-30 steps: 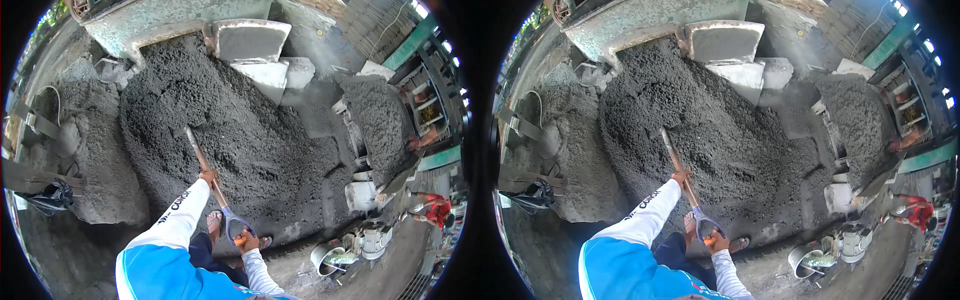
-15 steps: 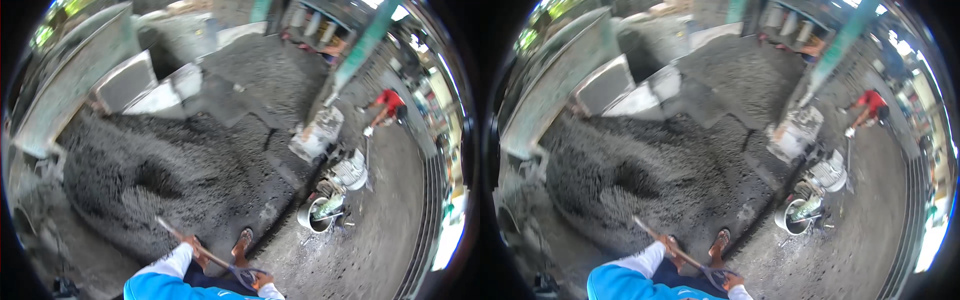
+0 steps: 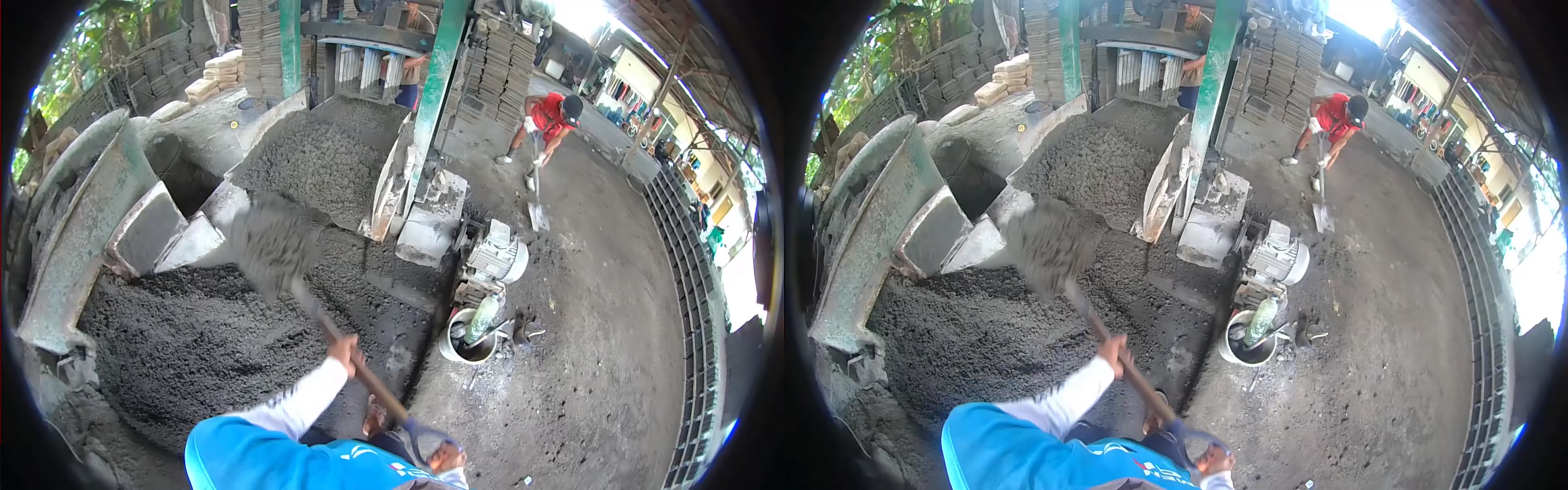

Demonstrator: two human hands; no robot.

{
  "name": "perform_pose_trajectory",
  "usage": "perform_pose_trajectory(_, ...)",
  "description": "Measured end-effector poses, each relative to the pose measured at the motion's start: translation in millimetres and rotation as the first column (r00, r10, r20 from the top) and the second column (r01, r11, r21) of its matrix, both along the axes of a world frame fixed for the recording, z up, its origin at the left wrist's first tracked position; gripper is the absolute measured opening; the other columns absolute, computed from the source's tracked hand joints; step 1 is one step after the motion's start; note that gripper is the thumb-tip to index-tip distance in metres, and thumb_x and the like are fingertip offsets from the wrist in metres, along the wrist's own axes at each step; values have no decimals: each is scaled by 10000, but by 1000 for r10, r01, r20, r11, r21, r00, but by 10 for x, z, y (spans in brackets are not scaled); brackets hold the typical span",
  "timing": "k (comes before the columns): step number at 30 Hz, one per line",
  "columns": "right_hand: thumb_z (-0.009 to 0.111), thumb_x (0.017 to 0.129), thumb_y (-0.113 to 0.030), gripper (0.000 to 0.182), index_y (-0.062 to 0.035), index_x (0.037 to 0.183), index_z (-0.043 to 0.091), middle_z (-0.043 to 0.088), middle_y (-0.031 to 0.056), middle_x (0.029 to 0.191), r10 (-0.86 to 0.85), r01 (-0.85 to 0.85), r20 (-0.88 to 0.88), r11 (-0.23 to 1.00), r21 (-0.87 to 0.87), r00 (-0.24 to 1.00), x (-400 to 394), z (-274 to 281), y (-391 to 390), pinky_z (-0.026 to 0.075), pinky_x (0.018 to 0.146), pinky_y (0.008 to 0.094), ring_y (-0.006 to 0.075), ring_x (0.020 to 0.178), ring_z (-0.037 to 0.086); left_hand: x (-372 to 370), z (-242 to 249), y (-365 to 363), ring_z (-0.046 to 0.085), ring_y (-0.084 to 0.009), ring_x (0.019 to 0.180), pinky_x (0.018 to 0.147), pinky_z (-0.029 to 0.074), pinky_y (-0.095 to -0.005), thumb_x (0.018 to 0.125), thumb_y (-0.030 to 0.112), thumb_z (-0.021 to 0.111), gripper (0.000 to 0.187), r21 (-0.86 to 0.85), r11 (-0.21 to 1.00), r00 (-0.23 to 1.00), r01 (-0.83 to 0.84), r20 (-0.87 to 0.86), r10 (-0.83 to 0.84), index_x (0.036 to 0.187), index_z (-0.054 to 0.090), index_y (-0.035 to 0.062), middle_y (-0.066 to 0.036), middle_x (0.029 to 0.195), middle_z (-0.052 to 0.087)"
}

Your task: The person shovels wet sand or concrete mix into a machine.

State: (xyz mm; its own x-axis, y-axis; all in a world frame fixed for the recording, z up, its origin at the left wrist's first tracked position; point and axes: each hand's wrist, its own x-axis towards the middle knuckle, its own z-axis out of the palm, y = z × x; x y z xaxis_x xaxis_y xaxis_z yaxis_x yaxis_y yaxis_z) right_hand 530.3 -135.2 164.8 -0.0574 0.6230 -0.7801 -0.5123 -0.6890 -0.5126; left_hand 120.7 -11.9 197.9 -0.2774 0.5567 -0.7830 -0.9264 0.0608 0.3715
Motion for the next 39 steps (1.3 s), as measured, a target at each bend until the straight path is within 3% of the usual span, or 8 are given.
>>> perform_pose_trajectory(6,601,736,-75,97,-45,707,513,512,78,531,-140,-99,308,756,647,941,-1545,2106,961,440,389,341,187,393,499,-670,1652,1831,468,-162,544,560,450,-374,827,185,708,263,459,843,960,280,-144,-240,746,464,128,8,608,425)
perform_pose_trajectory(8,642,741,-81,122,-48,754,525,533,80,566,-317,-365,516,428,827,796,-1844,2216,1075,444,416,334,185,430,533,-812,1938,2076,479,-161,553,577,455,-382,834,180,695,220,472,802,930,367,-215,-299,775,491,123,8,616,436)
perform_pose_trajectory(13,709,536,-87,314,-72,822,582,558,66,694,-490,-849,697,-374,374,523,-2385,2327,1381,440,545,362,272,615,560,-1107,1655,2233,487,-151,523,518,448,-374,832,179,677,157,369,829,900,420,-289,-327,808,528,137,13,627,471)
perform_pose_trajectory(21,677,581,-26,271,-52,842,605,587,142,979,-419,-842,731,-244,481,539,-1769,1053,1674,465,789,438,349,930,564,-902,1673,1348,540,-225,605,648,471,-435,840,312,689,247,574,767,956,286,-228,-186,843,524,128,-35,674,537)
perform_pose_trajectory(26,728,678,-94,188,-37,846,665,679,96,811,184,-734,799,550,398,572,-1405,1071,1566,515,766,353,247,770,650,-1335,1441,237,494,-218,618,657,444,-406,841,461,652,383,658,747,961,-94,-135,240,713,474,146,-19,654,485)
perform_pose_trajectory(29,715,692,-164,240,-33,889,678,659,140,809,-334,-990,934,-110,91,123,-1261,329,1794,522,699,381,269,720,654,-1379,682,-617,370,-174,529,552,366,-359,856,349,673,388,298,826,853,-478,-67,518,677,379,169,5,585,381)
perform_pose_trajectory(33,679,682,-167,236,-54,889,683,646,151,787,501,-938,798,97,333,335,-1423,142,1952,508,655,376,285,712,646,-962,-194,-1917,424,-217,507,578,433,-420,880,257,637,287,-55,641,644,-765,-72,762,751,423,115,-45,599,407)
perform_pose_trajectory(39,689,660,-77,154,0,784,639,630,38,706,812,-981,560,74,179,163,-2092,158,1826,480,561,284,116,605,570,-145,-193,-3244,441,-211,555,588,444,-423,838,264,682,276,-154,275,281,-949,-16,960,796,438,143,-38,654,427)
